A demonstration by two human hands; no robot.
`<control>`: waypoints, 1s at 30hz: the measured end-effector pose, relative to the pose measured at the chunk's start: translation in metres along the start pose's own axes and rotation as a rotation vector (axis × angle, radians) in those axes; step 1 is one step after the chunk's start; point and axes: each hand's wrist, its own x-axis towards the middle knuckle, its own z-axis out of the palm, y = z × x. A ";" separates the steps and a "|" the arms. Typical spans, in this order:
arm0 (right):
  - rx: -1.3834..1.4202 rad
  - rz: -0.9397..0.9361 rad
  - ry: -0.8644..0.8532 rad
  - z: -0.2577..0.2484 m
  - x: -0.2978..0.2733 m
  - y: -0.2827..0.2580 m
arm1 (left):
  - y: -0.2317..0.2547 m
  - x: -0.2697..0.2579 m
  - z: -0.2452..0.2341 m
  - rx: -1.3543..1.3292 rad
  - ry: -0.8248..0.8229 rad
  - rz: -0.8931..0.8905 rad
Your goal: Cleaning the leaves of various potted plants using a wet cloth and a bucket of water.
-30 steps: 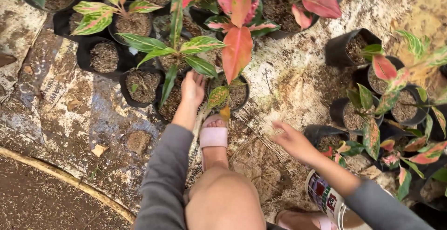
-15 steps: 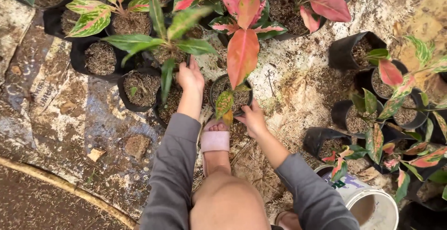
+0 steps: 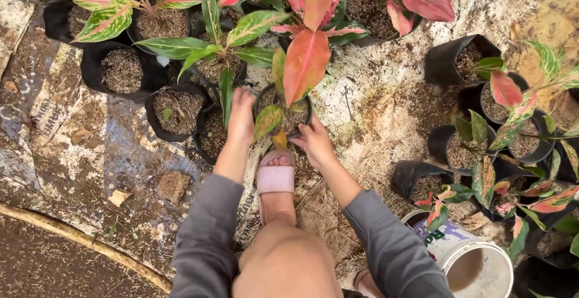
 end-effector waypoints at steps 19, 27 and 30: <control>0.512 0.041 0.019 0.048 0.029 0.038 | -0.021 0.013 -0.035 0.582 0.287 0.187; 0.499 0.080 -0.026 0.033 0.043 0.054 | -0.021 0.089 -0.070 -0.497 0.043 0.323; 0.518 0.091 -0.033 0.027 0.055 0.064 | 0.009 0.106 -0.066 -0.344 0.162 0.246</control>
